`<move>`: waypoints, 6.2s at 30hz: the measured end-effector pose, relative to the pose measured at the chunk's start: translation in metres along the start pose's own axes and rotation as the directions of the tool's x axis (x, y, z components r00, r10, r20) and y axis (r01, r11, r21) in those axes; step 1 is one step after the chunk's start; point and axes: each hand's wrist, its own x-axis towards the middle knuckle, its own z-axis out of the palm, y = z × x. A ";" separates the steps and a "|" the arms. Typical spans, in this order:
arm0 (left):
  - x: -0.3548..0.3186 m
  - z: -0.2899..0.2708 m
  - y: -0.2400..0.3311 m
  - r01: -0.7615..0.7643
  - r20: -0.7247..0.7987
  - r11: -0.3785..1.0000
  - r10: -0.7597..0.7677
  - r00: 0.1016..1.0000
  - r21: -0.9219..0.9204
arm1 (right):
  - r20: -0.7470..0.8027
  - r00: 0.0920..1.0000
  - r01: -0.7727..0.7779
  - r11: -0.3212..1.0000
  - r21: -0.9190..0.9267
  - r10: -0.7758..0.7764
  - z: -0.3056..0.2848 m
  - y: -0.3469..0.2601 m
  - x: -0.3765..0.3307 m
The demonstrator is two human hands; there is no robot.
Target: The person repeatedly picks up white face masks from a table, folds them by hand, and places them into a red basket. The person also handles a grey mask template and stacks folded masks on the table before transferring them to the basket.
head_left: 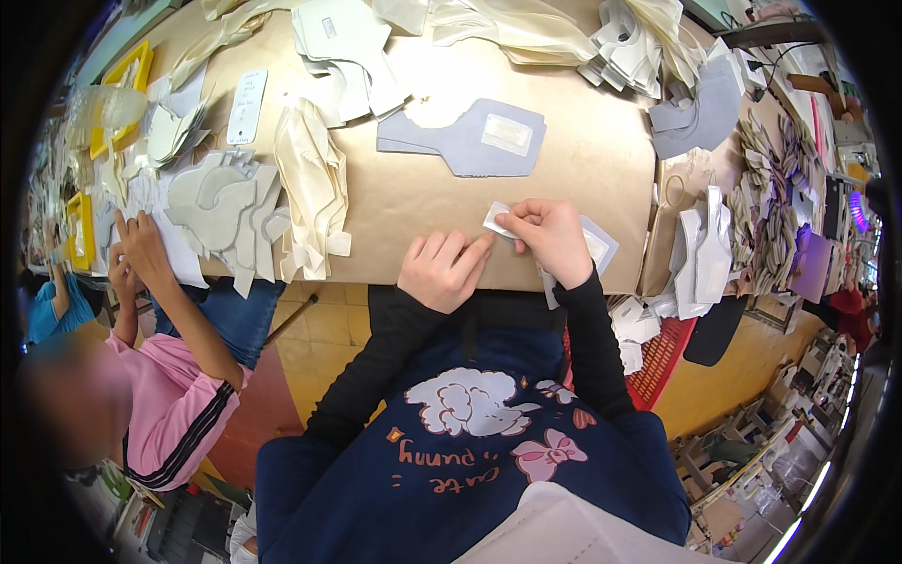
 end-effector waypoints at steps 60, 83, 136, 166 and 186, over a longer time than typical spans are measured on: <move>0.026 0.014 0.026 0.161 -0.075 0.948 -0.188 0.979 -0.274 | 0.083 0.987 0.143 0.989 -0.039 -0.139 -0.103 0.056 -0.056; 0.021 0.008 0.016 -0.109 0.146 0.944 0.161 0.976 -0.312 | 0.111 0.992 0.048 0.998 0.040 -0.052 -0.109 0.057 -0.047; 0.034 -0.013 0.012 -0.211 0.212 0.971 0.232 0.950 -0.114 | 0.086 0.996 -0.012 0.994 0.112 0.003 -0.110 0.058 -0.039; 0.044 0.045 0.081 -0.059 0.229 0.998 0.055 0.972 0.010 | -0.535 0.821 0.286 0.955 0.080 -0.201 -0.070 0.089 -0.063; 0.032 0.056 0.091 -0.033 0.181 0.997 0.019 0.983 0.076 | -0.617 0.523 0.293 0.804 -0.516 -0.587 -0.068 0.115 -0.099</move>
